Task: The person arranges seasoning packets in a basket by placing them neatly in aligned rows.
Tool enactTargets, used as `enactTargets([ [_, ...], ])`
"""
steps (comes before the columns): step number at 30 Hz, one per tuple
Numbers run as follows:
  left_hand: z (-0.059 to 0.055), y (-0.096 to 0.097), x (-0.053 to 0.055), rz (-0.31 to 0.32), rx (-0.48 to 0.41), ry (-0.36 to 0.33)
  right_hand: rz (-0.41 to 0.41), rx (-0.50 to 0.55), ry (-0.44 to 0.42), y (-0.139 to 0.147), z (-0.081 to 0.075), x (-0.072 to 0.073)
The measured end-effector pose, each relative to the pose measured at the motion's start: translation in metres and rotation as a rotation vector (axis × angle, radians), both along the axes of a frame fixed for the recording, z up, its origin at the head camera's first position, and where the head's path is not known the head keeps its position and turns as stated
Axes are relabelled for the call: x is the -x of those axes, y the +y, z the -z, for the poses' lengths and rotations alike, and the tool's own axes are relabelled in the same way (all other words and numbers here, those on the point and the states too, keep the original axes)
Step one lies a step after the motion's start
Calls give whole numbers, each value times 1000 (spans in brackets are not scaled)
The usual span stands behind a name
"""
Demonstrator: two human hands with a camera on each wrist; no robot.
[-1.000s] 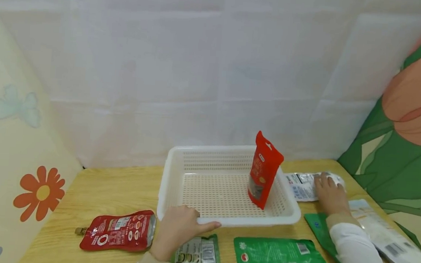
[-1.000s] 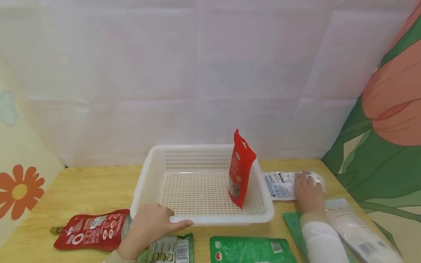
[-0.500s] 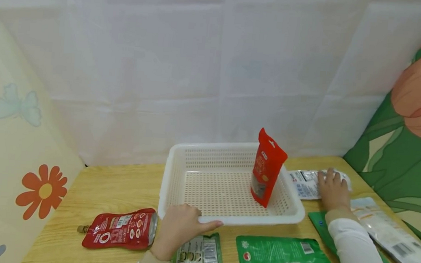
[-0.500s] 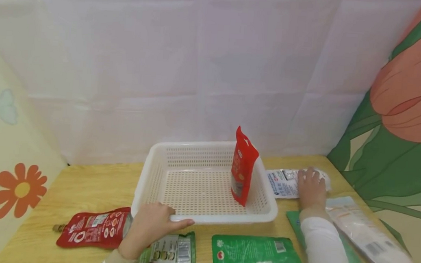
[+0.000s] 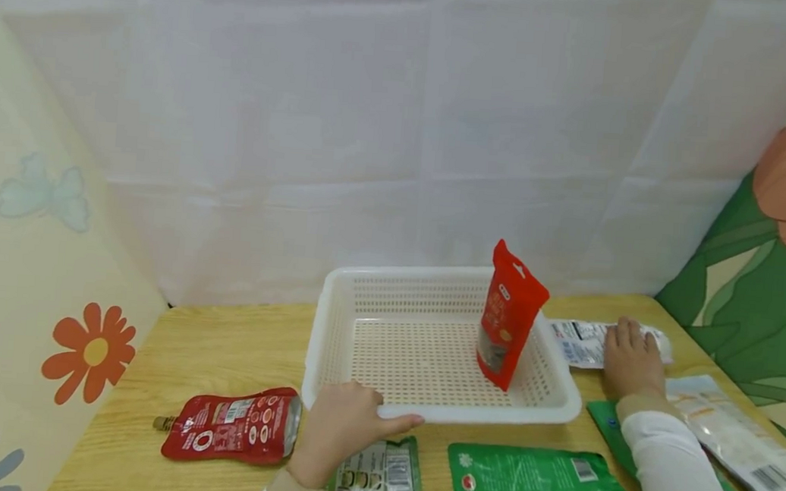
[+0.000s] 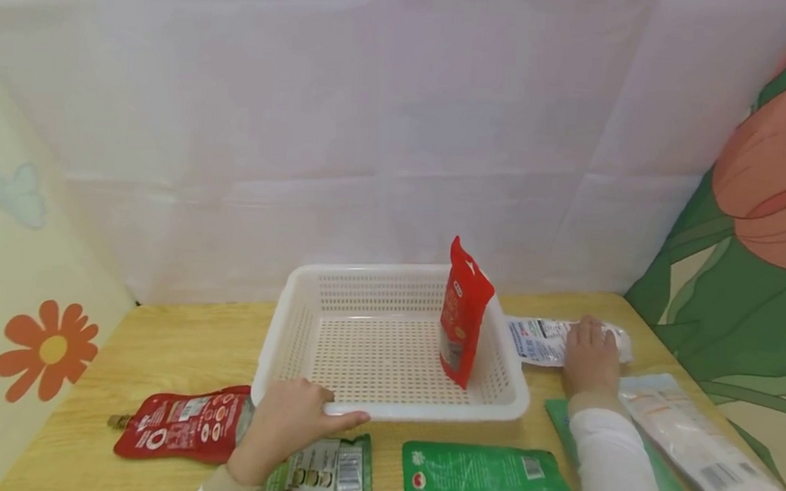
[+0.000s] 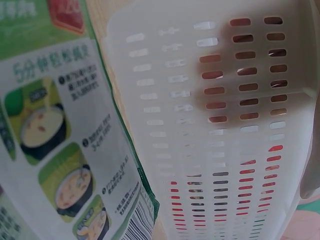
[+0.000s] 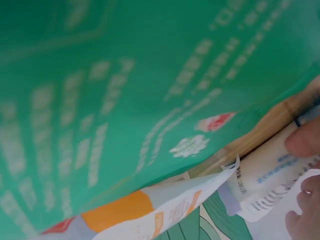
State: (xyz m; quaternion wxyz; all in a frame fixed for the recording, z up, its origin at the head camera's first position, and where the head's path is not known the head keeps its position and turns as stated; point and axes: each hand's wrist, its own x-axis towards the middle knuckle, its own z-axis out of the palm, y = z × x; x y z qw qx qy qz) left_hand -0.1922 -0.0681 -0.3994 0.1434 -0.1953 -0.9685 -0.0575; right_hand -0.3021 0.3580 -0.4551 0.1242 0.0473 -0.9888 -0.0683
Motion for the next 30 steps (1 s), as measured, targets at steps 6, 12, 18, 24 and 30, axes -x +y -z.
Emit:
enactTargets([
  [6,-1,0,-1,-4,-13,-3,57,102,-83,3,-7,1],
  [12,0,0,-1,-3,-15,25,83,173,-202,8,-18,-1],
  [18,1,0,-1,-13,-7,15,55,184,-199,15,-20,-6],
  [24,2,1,-1,-3,-9,2,54,132,-197,15,-19,-9],
  [30,3,0,1,15,-30,40,57,113,-145,14,-14,-7],
])
